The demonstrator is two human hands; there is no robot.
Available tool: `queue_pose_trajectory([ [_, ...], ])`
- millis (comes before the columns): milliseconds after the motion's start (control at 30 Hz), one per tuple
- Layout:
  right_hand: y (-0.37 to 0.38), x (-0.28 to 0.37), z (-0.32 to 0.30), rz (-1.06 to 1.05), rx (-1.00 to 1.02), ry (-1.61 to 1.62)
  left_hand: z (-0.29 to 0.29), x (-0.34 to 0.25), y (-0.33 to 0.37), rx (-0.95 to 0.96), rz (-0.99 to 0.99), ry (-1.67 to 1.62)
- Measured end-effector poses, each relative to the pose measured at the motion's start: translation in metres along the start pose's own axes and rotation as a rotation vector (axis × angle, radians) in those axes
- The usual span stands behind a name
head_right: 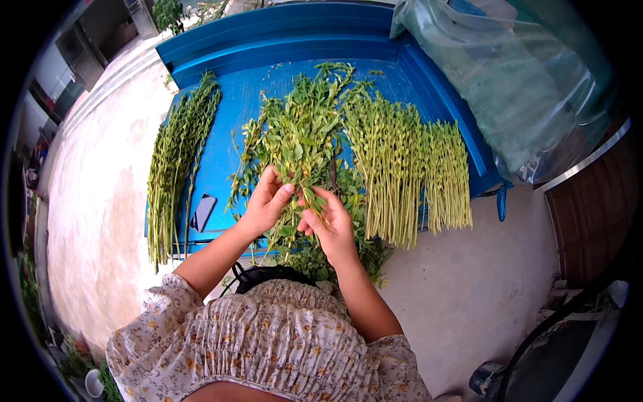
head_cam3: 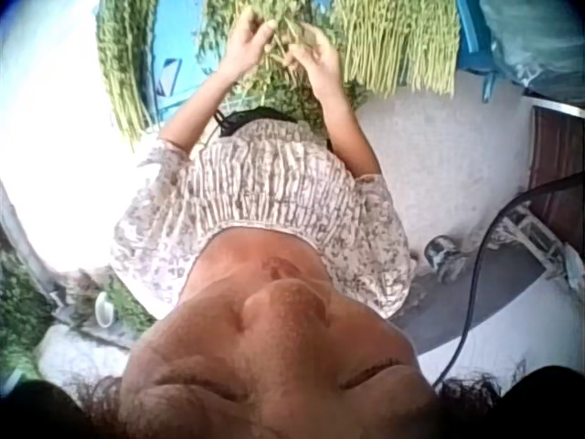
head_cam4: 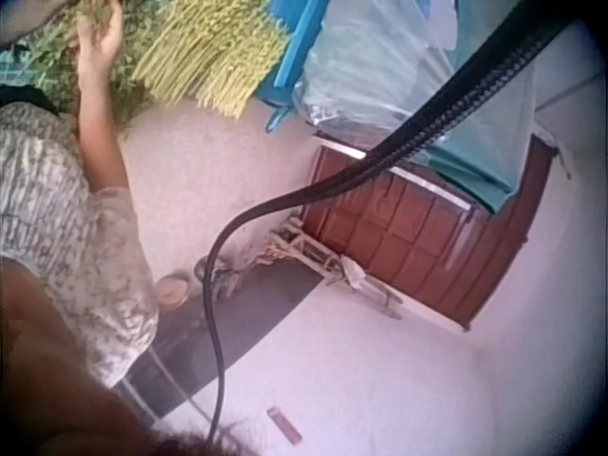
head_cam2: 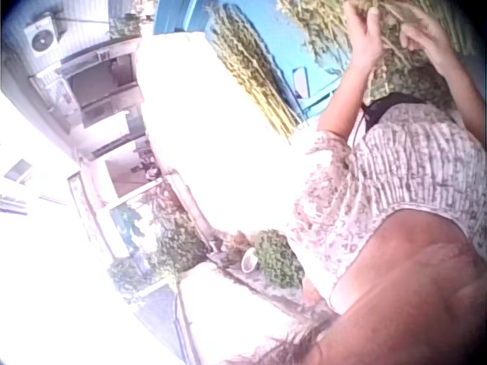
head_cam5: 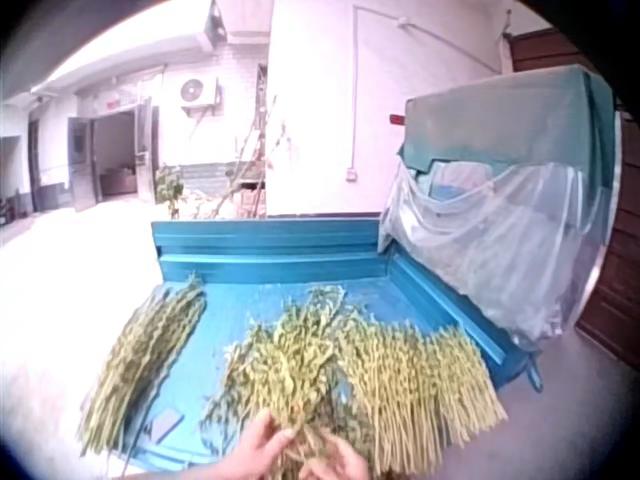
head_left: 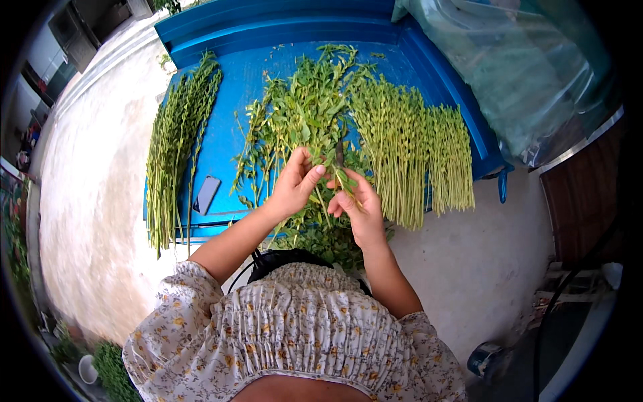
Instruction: The person strips leaves from green plant stems by hand and with shears, placing the leaves in a pile and the bare stems in a separate bundle.
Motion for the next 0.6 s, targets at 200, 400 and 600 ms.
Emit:
queue_pose_trajectory([
  [200,-0.004,0.007,-0.007,-0.038,-0.182,0.119,0.008,-0.015,-0.006,0.068,-0.131,-0.037],
  [400,-0.003,0.010,-0.005,-0.131,-0.295,0.134,0.011,-0.012,-0.010,0.181,-0.386,-0.006],
  [600,-0.002,0.013,-0.001,-0.263,-0.343,-0.043,0.015,-0.017,-0.008,0.182,-0.281,-0.008],
])
Point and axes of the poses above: each hand's wrist, its own y-axis towards the middle knuckle, its own z-axis out of the palm, x = y × z, the point moved 3 cm from there along y, towards the middle knuckle, and after that the axes turned 9 degrees about -z, right-handed, at the moved point
